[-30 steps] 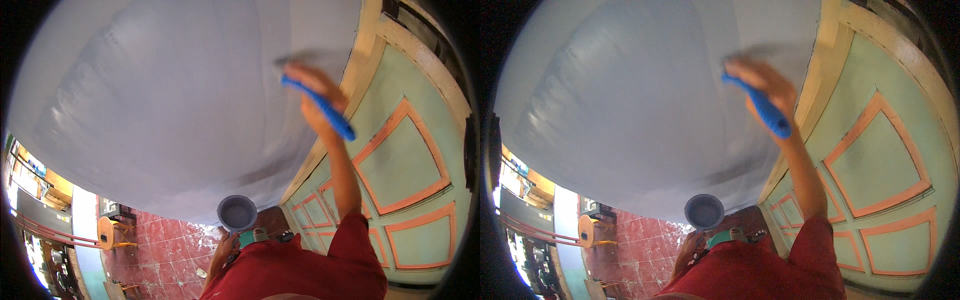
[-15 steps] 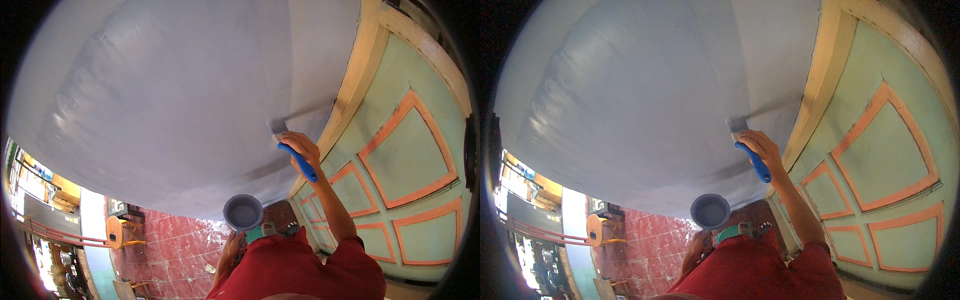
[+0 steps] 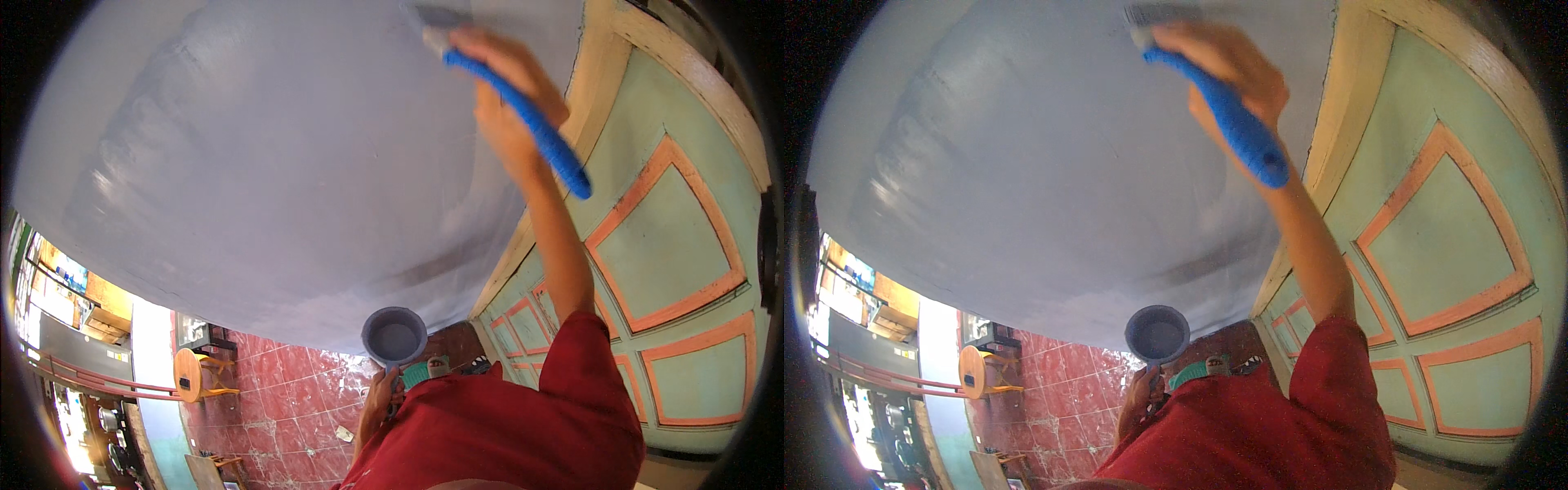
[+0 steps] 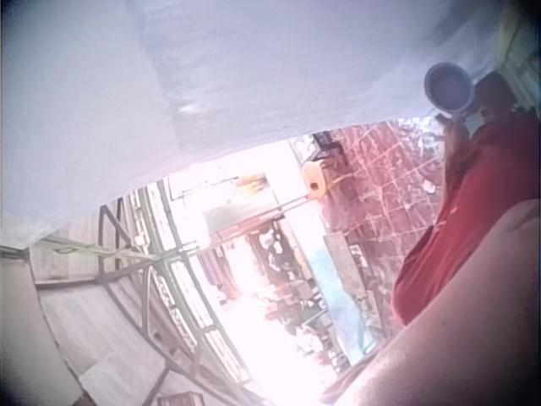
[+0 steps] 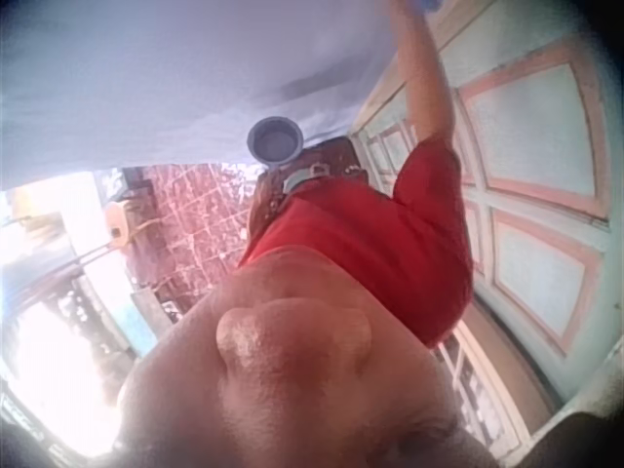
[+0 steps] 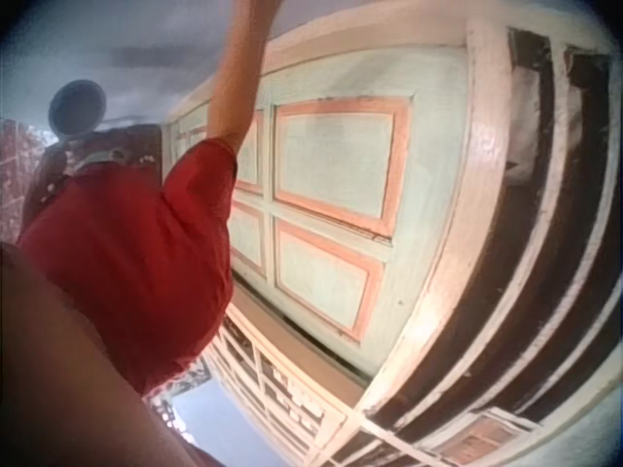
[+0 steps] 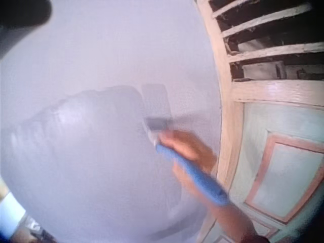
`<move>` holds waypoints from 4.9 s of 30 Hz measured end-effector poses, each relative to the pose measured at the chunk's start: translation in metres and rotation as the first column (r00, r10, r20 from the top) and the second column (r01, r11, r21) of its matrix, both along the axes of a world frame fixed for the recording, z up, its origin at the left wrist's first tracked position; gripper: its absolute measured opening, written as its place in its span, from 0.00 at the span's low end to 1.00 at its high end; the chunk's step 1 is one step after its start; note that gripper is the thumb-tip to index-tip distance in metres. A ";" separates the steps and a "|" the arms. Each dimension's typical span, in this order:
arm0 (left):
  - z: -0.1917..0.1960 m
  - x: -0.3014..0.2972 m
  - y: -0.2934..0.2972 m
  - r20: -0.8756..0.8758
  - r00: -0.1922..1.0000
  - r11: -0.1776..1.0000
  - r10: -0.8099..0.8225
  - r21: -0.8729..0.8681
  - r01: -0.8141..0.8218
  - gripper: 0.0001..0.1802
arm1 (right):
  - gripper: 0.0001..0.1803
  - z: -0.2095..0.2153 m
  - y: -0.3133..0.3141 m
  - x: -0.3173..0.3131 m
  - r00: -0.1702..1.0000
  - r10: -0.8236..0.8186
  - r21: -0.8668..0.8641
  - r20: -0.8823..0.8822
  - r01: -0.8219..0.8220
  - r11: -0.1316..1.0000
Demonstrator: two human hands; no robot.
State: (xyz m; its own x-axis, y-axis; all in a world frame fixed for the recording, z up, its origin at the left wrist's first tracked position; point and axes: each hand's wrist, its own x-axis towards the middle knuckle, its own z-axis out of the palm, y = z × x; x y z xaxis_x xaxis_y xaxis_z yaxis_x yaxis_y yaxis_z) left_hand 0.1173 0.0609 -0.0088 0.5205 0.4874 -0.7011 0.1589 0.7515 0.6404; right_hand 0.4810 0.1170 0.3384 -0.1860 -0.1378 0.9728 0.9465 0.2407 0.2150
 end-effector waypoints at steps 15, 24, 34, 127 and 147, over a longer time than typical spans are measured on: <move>-0.008 -0.007 -0.004 -0.020 0.997 0.996 -0.075 0.045 0.076 0.13 | 0.21 -0.054 -0.018 0.004 0.993 0.084 -0.314 -0.085 -0.106 0.944; -0.015 -0.006 -0.014 0.057 0.998 0.997 0.012 0.075 -0.016 0.14 | 0.08 0.118 0.009 -0.022 0.981 0.147 -0.108 -0.128 -0.161 0.981; -0.008 -0.001 -0.017 0.000 1.000 0.997 0.005 0.079 -0.005 0.12 | 0.08 0.140 -0.028 -0.038 0.990 0.144 -0.031 -0.007 -0.144 0.989; 0.001 0.012 -0.013 0.000 1.000 0.998 0.012 0.058 -0.012 0.11 | 0.24 -0.326 -0.063 -0.004 0.894 -0.106 -0.704 -0.435 -0.265 0.659; -0.002 0.010 -0.012 0.004 1.000 0.995 -0.008 0.096 0.008 0.11 | 0.28 -0.364 -0.063 -0.022 0.858 -0.079 -0.642 -0.507 -0.315 0.699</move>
